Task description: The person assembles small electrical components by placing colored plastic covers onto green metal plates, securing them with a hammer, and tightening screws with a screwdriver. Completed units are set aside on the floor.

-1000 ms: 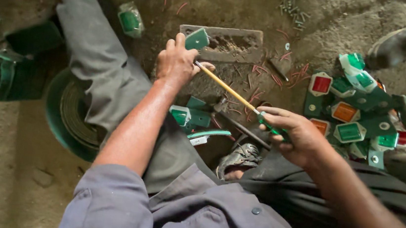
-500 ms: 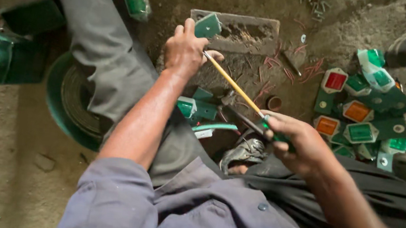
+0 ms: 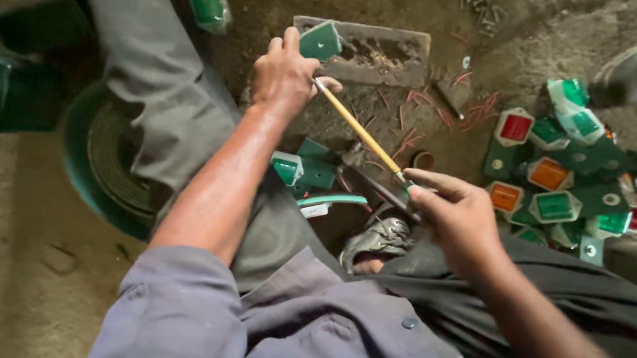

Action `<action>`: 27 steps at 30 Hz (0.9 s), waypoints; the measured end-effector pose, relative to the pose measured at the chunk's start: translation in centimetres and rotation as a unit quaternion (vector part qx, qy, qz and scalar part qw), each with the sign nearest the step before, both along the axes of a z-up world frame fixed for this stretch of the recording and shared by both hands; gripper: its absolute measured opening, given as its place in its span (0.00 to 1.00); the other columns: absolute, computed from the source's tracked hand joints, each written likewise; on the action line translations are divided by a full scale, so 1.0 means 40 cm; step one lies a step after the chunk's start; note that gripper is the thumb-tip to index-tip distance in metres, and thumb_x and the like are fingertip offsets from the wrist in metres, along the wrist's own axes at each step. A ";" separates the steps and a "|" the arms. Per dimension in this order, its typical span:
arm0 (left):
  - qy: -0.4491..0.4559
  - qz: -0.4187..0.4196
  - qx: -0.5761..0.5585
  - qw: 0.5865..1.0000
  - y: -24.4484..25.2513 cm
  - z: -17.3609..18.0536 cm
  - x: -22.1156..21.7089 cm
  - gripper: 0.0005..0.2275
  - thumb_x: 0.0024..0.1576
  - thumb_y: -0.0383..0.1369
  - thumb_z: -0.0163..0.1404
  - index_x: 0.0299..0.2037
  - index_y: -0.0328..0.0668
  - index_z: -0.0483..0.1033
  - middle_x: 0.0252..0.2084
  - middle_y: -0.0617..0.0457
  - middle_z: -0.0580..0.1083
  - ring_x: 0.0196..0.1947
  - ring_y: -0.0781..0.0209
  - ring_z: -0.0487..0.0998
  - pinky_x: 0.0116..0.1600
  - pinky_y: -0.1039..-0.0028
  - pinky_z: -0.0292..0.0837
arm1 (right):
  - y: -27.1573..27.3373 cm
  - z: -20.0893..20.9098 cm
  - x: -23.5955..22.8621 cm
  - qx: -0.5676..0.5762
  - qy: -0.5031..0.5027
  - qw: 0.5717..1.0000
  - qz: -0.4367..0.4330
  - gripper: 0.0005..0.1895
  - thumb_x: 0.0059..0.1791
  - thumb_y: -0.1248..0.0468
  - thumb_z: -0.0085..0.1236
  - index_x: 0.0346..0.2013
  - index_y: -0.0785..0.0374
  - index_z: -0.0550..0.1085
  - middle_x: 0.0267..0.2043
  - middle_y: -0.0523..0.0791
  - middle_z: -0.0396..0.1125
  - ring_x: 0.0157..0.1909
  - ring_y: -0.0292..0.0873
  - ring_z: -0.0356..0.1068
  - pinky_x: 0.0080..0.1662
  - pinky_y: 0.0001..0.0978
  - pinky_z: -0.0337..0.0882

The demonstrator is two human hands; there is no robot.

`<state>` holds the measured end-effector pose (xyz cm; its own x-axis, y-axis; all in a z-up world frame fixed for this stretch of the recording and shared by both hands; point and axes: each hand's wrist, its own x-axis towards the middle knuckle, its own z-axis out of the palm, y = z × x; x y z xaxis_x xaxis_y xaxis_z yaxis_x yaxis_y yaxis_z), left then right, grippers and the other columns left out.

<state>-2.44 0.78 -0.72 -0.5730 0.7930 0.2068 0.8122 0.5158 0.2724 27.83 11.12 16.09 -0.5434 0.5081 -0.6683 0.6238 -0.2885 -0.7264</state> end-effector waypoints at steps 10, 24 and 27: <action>0.035 -0.008 -0.034 0.999 -0.002 0.034 0.012 0.22 0.48 0.62 0.58 0.27 0.54 0.85 0.43 0.47 0.68 0.41 0.47 0.74 0.34 0.60 0.76 | 0.014 0.062 0.018 0.250 0.048 0.943 0.213 0.20 0.50 0.63 0.60 0.56 0.61 0.78 0.36 0.46 0.72 0.26 0.33 0.63 0.24 0.21 0.59; -0.002 0.007 -0.037 0.999 -0.018 0.074 0.006 0.20 0.46 0.59 0.60 0.27 0.52 0.84 0.45 0.46 0.67 0.44 0.44 0.72 0.36 0.57 0.75 | 0.005 0.043 -0.018 0.219 0.056 0.966 0.123 0.20 0.49 0.62 0.61 0.56 0.60 0.77 0.37 0.46 0.71 0.29 0.35 0.65 0.28 0.23 0.62; -0.017 0.017 -0.032 0.999 -0.012 0.061 0.003 0.20 0.47 0.58 0.61 0.27 0.51 0.84 0.45 0.46 0.67 0.44 0.45 0.72 0.36 0.57 0.75 | -0.018 0.060 -0.004 0.433 0.070 0.844 0.308 0.20 0.49 0.62 0.61 0.57 0.60 0.77 0.37 0.46 0.71 0.30 0.35 0.66 0.29 0.24 0.62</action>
